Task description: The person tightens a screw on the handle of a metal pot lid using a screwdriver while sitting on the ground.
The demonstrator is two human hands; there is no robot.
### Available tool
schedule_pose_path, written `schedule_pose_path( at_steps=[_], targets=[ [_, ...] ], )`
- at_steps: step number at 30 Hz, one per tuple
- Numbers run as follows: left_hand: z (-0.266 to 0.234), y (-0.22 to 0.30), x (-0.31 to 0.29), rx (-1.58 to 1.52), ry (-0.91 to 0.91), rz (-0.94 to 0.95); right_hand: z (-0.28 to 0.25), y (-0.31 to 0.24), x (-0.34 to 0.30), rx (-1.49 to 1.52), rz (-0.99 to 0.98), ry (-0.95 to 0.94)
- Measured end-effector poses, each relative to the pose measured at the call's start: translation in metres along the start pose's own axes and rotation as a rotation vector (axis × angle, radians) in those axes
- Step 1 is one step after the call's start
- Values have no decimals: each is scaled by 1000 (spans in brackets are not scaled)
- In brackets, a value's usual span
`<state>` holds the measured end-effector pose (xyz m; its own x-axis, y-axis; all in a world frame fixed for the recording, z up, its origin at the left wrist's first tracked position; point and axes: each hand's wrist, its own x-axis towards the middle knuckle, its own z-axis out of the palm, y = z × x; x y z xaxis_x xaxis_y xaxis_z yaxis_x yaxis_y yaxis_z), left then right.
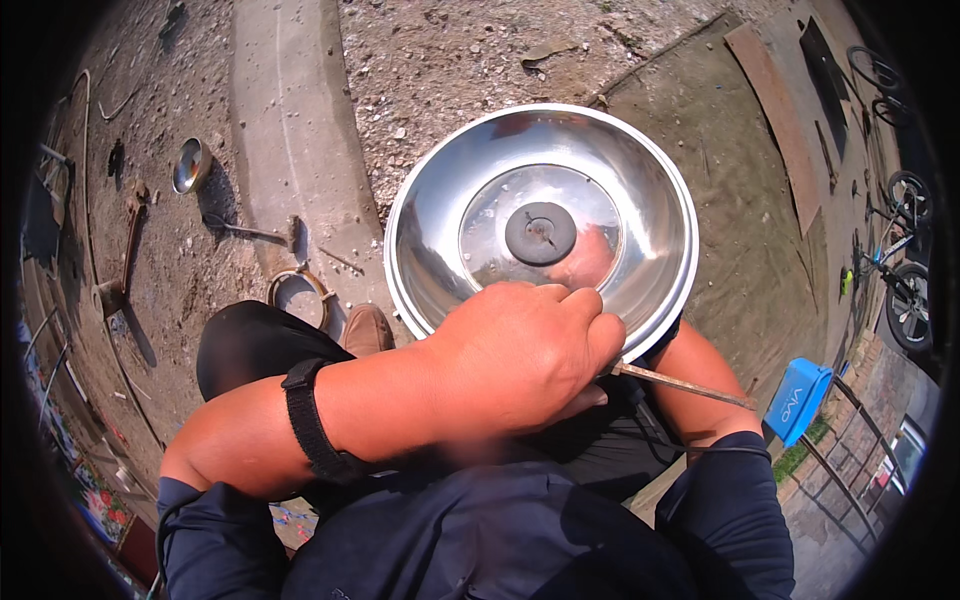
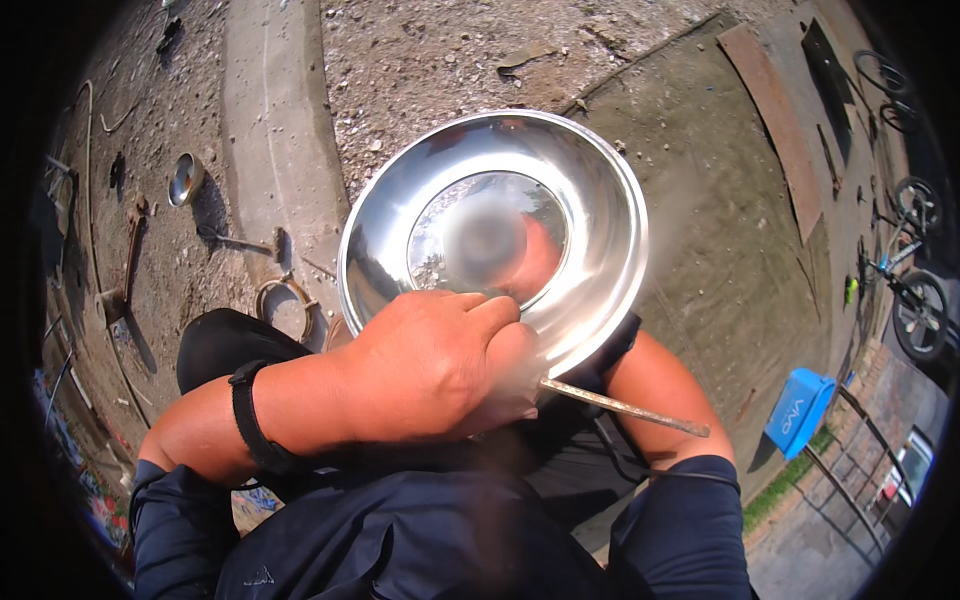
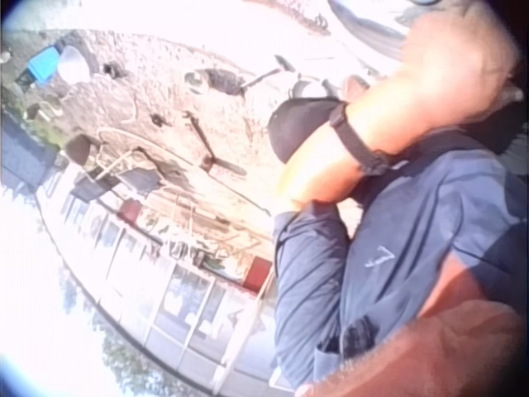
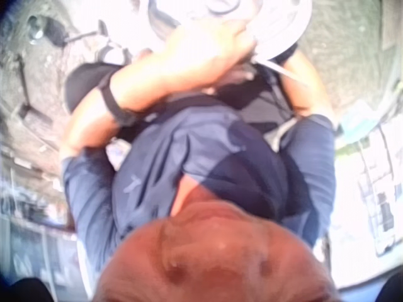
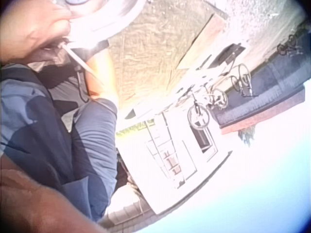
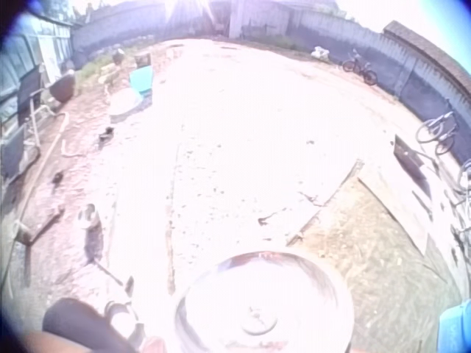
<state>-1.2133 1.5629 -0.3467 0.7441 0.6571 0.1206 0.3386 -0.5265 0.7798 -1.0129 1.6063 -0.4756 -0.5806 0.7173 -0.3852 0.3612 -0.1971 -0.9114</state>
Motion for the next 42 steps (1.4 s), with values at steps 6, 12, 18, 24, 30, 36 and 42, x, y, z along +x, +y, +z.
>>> schedule_pose_path(
  at_steps=[6, 12, 18, 24, 30, 36, 42],
  targets=[
    [-43, -29, -13, -149, 65, -370, -24, 6, -10, -18, 17, 146],
    [-64, -57, -30, 43, 67, -532, -52, 10, -23, -77, 16, 285],
    [-68, -64, -35, 173, -95, -363, -49, 16, -36, -229, -126, 432],
    [-68, -54, -31, 182, -160, -339, -60, 6, -61, -386, -168, 277],
    [-49, -60, -37, 308, -244, -207, -55, 9, -67, -449, -207, 172],
    [-42, -61, -36, 375, -228, -169, -45, 15, -67, -454, -231, 143],
    [-41, -57, -33, 367, -220, -185, -43, 24, -70, -422, -228, 157]
  ],
)
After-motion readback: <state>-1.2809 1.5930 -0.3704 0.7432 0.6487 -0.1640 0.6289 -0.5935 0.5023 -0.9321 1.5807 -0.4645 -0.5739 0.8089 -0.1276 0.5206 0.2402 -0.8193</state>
